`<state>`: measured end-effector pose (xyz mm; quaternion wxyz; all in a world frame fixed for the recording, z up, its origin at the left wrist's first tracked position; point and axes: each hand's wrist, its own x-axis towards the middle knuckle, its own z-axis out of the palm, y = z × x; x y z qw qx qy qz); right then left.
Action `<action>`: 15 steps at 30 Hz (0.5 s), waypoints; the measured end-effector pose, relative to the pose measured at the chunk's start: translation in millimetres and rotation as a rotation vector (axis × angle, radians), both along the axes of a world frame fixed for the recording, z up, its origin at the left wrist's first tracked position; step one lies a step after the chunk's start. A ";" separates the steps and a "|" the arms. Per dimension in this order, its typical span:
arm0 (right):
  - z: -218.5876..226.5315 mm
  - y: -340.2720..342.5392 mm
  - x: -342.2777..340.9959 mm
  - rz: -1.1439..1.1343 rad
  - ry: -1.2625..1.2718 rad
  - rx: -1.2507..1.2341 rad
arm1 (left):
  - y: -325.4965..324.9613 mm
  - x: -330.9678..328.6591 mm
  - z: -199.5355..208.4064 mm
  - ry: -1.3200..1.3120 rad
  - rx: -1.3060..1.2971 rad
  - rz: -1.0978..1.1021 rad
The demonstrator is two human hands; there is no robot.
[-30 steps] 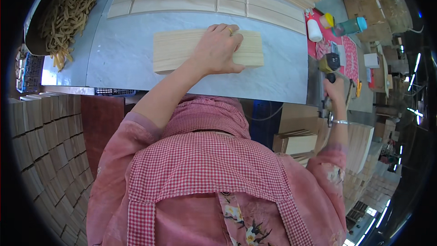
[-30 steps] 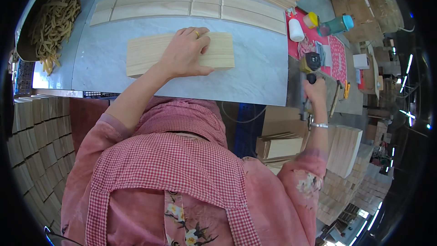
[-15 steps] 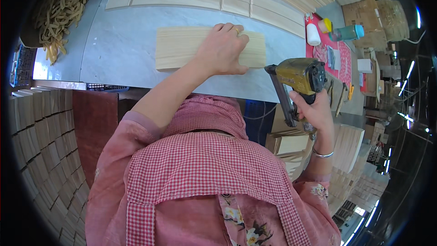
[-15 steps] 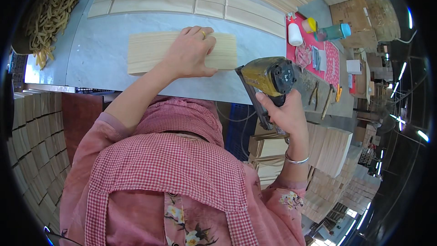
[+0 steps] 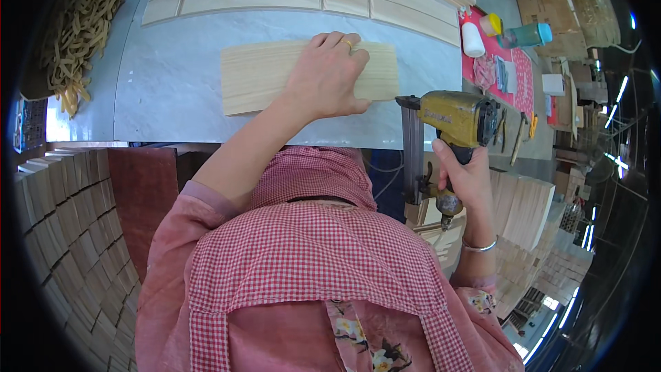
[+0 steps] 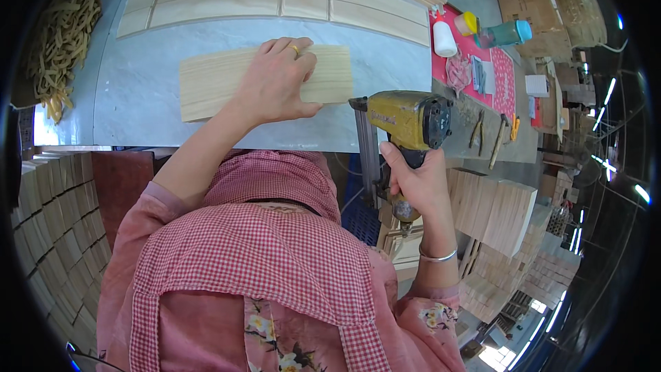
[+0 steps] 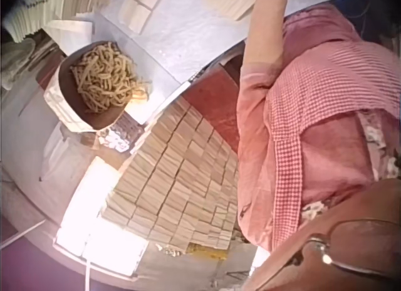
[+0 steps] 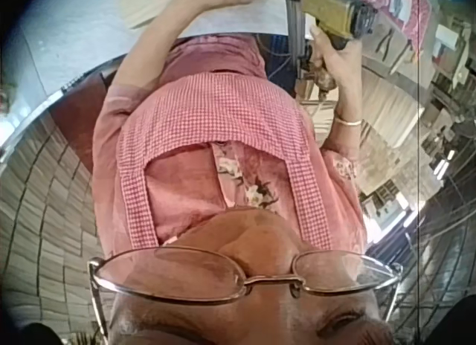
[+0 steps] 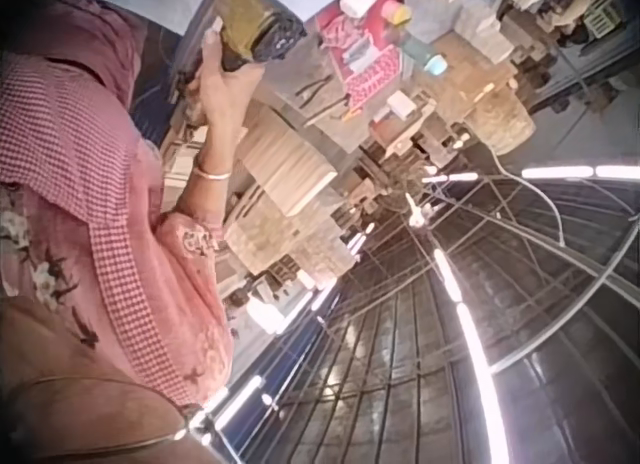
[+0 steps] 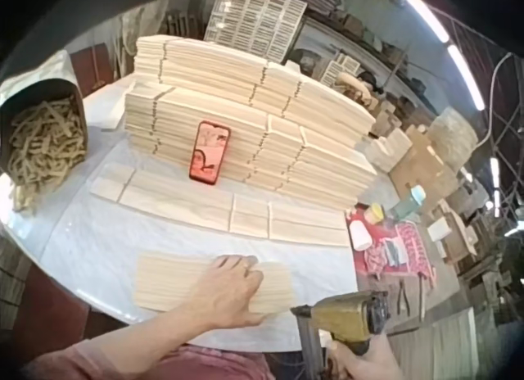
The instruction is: Assembling thin wooden rectangular boxes using a pneumatic nail gun and wood glue at a factory workbench.
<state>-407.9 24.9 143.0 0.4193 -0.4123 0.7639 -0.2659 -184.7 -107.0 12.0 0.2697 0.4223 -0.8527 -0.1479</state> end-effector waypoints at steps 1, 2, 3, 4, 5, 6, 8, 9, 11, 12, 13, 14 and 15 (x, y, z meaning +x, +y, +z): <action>-0.1 -0.1 0.5 0.000 0.006 0.011 | 0.1 0.6 0.9 -0.006 0.014 0.000; -0.1 -0.3 1.2 0.000 0.012 0.022 | 0.0 1.2 1.8 -0.012 0.026 0.002; 0.1 -0.3 2.1 0.002 0.018 0.031 | -0.3 1.7 2.6 -0.018 0.037 0.005; 1.1 -1.2 2.1 0.002 0.018 0.030 | -0.4 2.0 2.5 -0.018 0.037 0.005; 2.4 -2.6 1.4 0.024 0.039 0.026 | -1.0 2.9 1.9 -0.013 0.025 -0.014; 3.9 -4.2 0.5 0.049 0.059 0.022 | -1.5 4.6 1.2 -0.010 0.012 -0.029; 7.0 -7.9 0.2 0.110 0.096 0.011 | -0.6 11.8 1.6 -0.007 -0.013 -0.049; 9.5 -9.4 -0.7 0.121 0.092 0.008 | 4.3 21.7 10.1 -0.084 -0.026 -0.018; 16.0 -6.9 -1.3 0.100 0.124 -0.038 | 9.2 61.8 32.0 -0.224 -0.006 0.009; 18.3 -3.4 -1.5 0.087 0.138 -0.057 | 13.2 87.0 41.1 -0.250 0.050 0.016; 19.3 -1.1 0.0 0.079 0.151 -0.079 | 18.1 112.4 45.3 -0.278 0.105 0.027; 18.0 -0.2 1.3 0.088 0.142 -0.079 | 19.9 136.6 40.2 -0.319 0.120 0.042; 16.3 1.1 2.1 0.108 0.140 -0.084 | 20.4 151.5 37.1 -0.359 0.134 0.054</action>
